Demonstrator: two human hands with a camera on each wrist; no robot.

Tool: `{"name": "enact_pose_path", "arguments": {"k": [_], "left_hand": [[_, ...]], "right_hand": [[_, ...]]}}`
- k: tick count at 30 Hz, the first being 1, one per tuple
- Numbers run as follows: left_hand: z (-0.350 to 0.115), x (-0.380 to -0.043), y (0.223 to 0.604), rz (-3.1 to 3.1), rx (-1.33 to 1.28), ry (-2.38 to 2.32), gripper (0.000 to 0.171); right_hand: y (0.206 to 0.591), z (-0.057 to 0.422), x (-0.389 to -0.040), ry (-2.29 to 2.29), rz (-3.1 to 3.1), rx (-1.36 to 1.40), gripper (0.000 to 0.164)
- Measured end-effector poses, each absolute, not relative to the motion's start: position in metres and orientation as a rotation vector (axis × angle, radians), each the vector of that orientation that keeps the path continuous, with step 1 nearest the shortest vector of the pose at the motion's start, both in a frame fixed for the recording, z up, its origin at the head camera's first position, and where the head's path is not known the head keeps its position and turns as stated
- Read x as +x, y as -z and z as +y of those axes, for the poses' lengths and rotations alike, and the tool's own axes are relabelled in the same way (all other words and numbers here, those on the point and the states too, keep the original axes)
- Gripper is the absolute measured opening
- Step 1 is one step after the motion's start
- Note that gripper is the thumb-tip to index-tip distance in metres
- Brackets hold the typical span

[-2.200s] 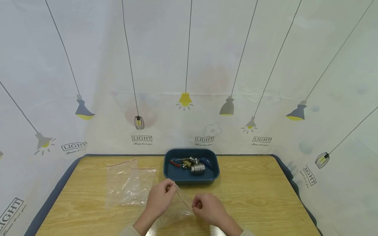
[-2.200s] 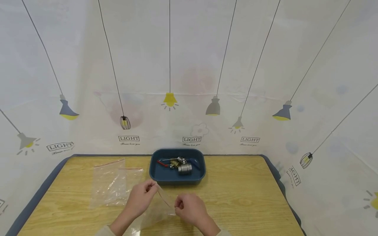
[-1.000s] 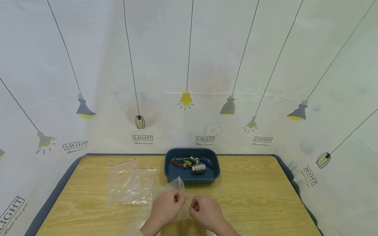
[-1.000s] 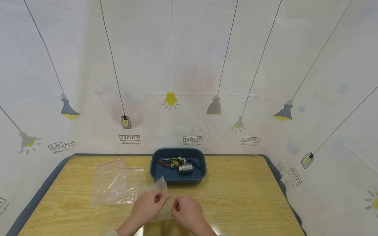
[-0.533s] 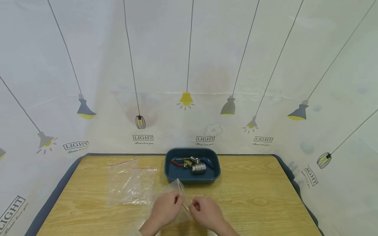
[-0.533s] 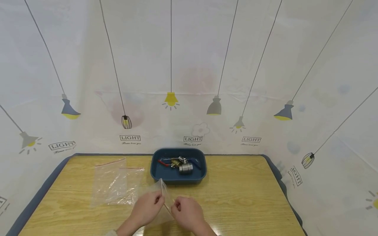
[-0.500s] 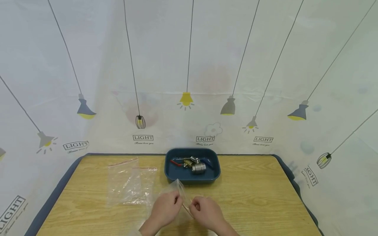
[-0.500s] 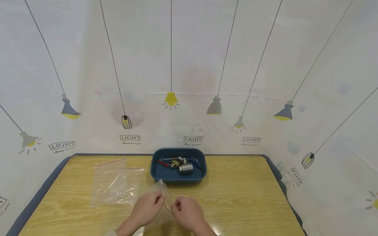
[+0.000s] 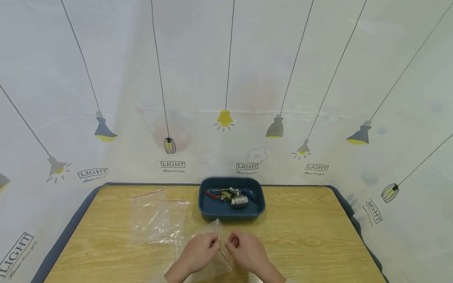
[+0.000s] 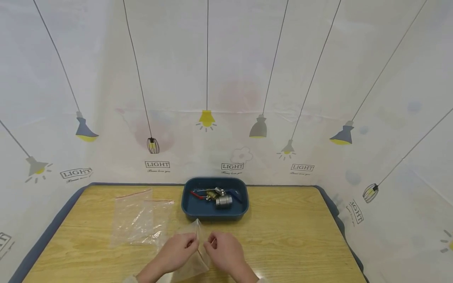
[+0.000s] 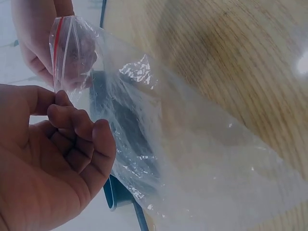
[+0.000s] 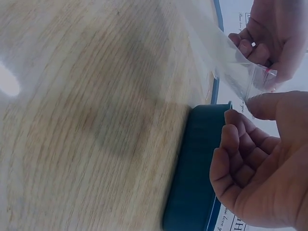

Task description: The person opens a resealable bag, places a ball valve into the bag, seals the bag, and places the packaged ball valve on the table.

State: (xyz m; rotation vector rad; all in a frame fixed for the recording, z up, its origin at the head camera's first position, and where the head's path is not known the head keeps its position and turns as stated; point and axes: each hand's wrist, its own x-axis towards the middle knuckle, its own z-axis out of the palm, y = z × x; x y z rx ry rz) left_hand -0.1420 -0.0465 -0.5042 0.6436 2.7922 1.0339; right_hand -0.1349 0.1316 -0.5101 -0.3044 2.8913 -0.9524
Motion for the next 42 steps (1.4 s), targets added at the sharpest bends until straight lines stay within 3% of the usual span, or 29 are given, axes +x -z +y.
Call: {"name": "enact_pose_path", "arguments": {"k": [7, 16, 24, 42], "left_hand": [[-0.047, -0.141, 0.503, 2.773, 0.65, -1.051, 0.027], [-0.05, -0.138, 0.497, 2.902, 0.431, -1.084, 0.021], [-0.053, -0.141, 0.499, 2.905, 0.34, -1.103, 0.026], [-0.056, -0.14, 0.508, 2.871, 0.378, -1.171, 0.028]], "right_hand": [[0.51, 0.13, -0.139, 1.004, 2.885, -0.293, 0.011], [0.511, 0.139, -0.144, 0.888, 2.957, -0.204, 0.009], [0.511, 0.148, -0.153, 0.845, 2.937, -0.149, 0.01], [0.506, 0.14, -0.155, 0.927, 2.917, -0.263, 0.009]]}}
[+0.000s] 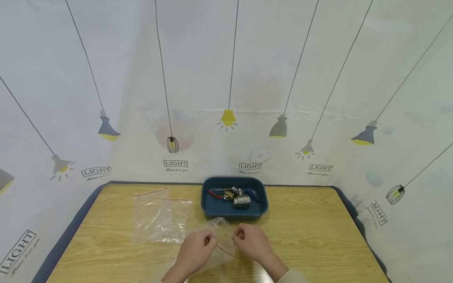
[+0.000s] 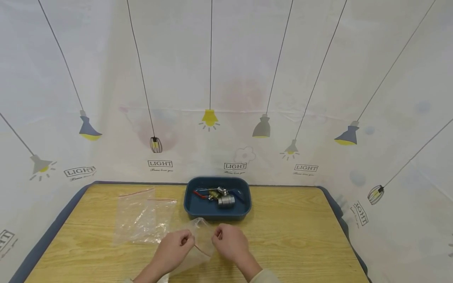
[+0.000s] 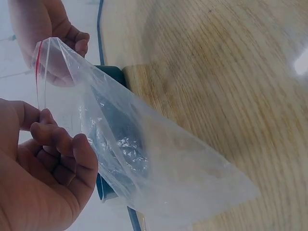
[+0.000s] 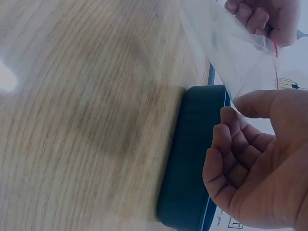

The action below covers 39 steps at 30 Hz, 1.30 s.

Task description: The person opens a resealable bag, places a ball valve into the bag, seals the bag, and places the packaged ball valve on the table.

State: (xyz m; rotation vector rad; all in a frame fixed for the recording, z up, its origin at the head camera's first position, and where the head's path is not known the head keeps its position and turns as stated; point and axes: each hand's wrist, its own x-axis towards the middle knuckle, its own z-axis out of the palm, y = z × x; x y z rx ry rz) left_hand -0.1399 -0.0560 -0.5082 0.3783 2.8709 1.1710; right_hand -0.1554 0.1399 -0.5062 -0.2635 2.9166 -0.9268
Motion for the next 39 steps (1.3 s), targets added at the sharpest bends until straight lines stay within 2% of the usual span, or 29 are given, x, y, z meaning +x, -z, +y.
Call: {"name": "enact_pose_path", "arguments": {"k": [10, 16, 25, 33, 39], "left_hand": [[-0.057, -0.14, 0.514, 2.888, 0.355, -1.143, 0.027], [-0.06, -0.141, 0.515, 2.901, 0.328, -1.142, 0.031], [-0.059, -0.145, 0.514, 2.887, 0.301, -1.14, 0.033], [-0.059, -0.145, 0.513, 2.889, 0.325, -1.158, 0.032], [-0.059, -0.147, 0.512, 2.851, 0.323, -1.186, 0.033]], "right_hand": [[0.504, 0.135, -0.156, 0.937, 2.863, -0.355, 0.009], [0.501, 0.14, -0.166, 0.991, 2.84, -0.418, 0.018], [0.495, 0.159, -0.202, 0.875, 3.017, -0.335, 0.005], [0.498, 0.169, -0.236, 0.564, 3.103, -0.33, 0.024], [0.508, 0.168, -0.262, 0.261, 3.098, -0.358, 0.025]]}}
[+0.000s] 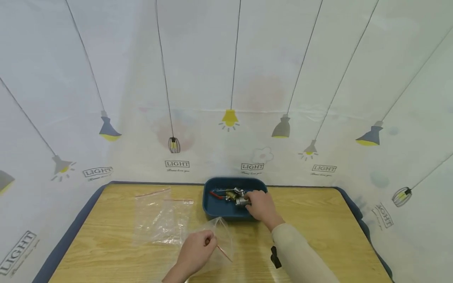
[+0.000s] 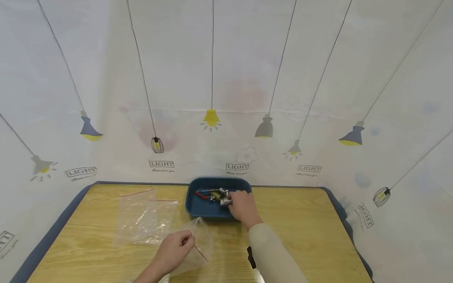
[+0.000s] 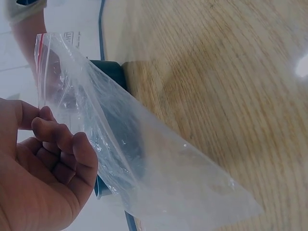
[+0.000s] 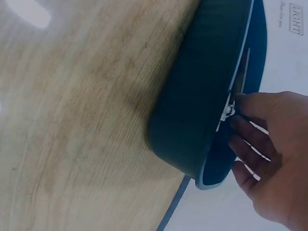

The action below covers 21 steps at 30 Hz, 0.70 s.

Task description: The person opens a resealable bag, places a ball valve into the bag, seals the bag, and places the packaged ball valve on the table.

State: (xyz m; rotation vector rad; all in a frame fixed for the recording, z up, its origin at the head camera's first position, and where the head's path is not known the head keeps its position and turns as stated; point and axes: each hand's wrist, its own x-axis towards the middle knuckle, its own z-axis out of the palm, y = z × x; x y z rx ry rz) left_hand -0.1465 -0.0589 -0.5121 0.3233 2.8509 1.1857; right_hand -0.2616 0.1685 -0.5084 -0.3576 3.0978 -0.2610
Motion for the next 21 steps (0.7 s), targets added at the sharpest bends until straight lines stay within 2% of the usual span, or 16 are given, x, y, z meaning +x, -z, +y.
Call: {"name": "enact_pose_path", "arguments": {"k": [6, 15, 21], "left_hand": [[-0.06, -0.148, 0.51, 2.812, 0.32, -1.207, 0.033], [-0.063, -0.146, 0.509, 2.818, 0.33, -1.209, 0.034], [-0.066, -0.148, 0.511, 2.784, 0.312, -1.226, 0.034]], "right_hand": [[0.515, 0.157, -0.279, 0.109, 3.118, -0.415, 0.027], [0.527, 0.14, -0.282, -0.087, 3.119, -0.446, 0.024], [0.532, 0.135, -0.284, -0.217, 3.096, -0.392, 0.012]]}}
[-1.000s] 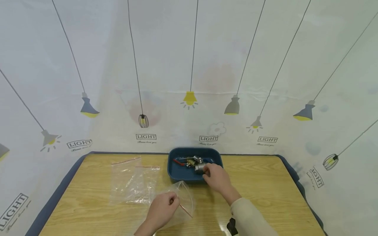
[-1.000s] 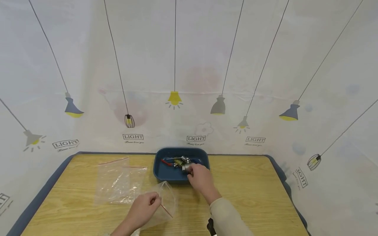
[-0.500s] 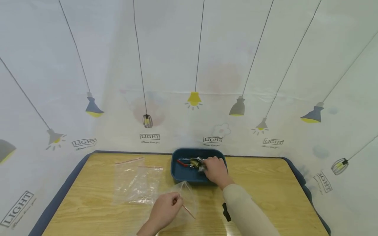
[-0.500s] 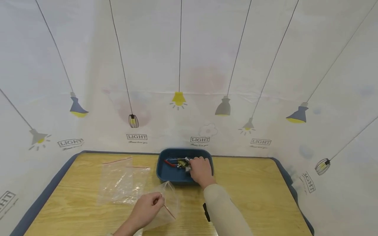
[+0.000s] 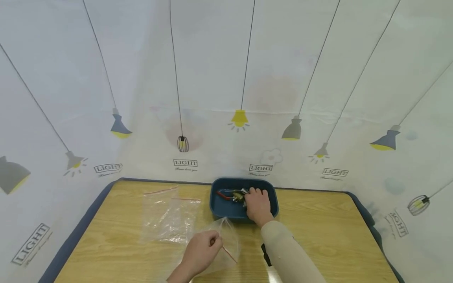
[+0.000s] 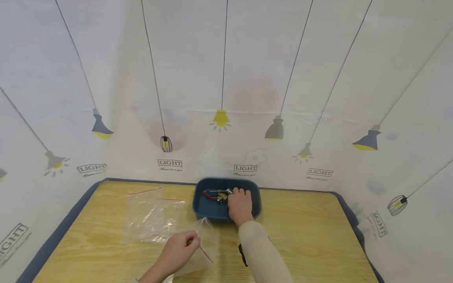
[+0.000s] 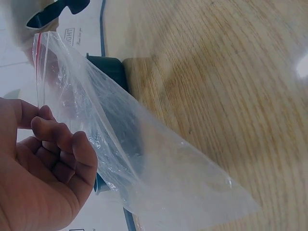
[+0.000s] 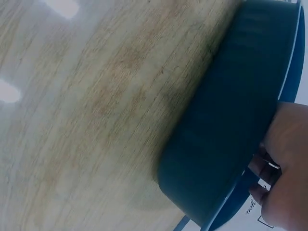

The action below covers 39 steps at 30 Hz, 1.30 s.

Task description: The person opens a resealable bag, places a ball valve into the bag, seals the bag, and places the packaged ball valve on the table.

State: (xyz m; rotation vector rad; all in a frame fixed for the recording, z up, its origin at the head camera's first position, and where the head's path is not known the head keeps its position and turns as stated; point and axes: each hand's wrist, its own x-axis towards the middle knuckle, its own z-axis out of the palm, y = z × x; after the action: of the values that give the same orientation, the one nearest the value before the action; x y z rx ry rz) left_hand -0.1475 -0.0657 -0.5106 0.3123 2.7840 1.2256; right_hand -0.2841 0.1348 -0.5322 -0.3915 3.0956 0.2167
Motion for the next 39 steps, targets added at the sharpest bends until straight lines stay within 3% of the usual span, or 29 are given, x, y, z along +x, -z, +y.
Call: {"name": "enact_pose_path", "arguments": {"k": [9, 18, 30, 39], "left_hand": [[-0.065, -0.146, 0.51, 2.777, 0.327, -1.255, 0.035], [-0.066, -0.146, 0.509, 2.774, 0.306, -1.251, 0.035], [-0.067, -0.146, 0.506, 2.771, 0.308, -1.276, 0.034], [-0.071, -0.146, 0.508, 2.773, 0.285, -1.261, 0.034]], "right_hand": [[0.529, 0.133, -0.287, -0.468, 3.053, -0.469, 0.005], [0.532, 0.131, -0.294, -0.638, 3.0, -0.642, 0.012], [0.529, 0.132, -0.296, -0.682, 2.995, -0.596, 0.007], [0.525, 0.153, -0.29, -0.356, 3.157, -0.513, 0.036]]}}
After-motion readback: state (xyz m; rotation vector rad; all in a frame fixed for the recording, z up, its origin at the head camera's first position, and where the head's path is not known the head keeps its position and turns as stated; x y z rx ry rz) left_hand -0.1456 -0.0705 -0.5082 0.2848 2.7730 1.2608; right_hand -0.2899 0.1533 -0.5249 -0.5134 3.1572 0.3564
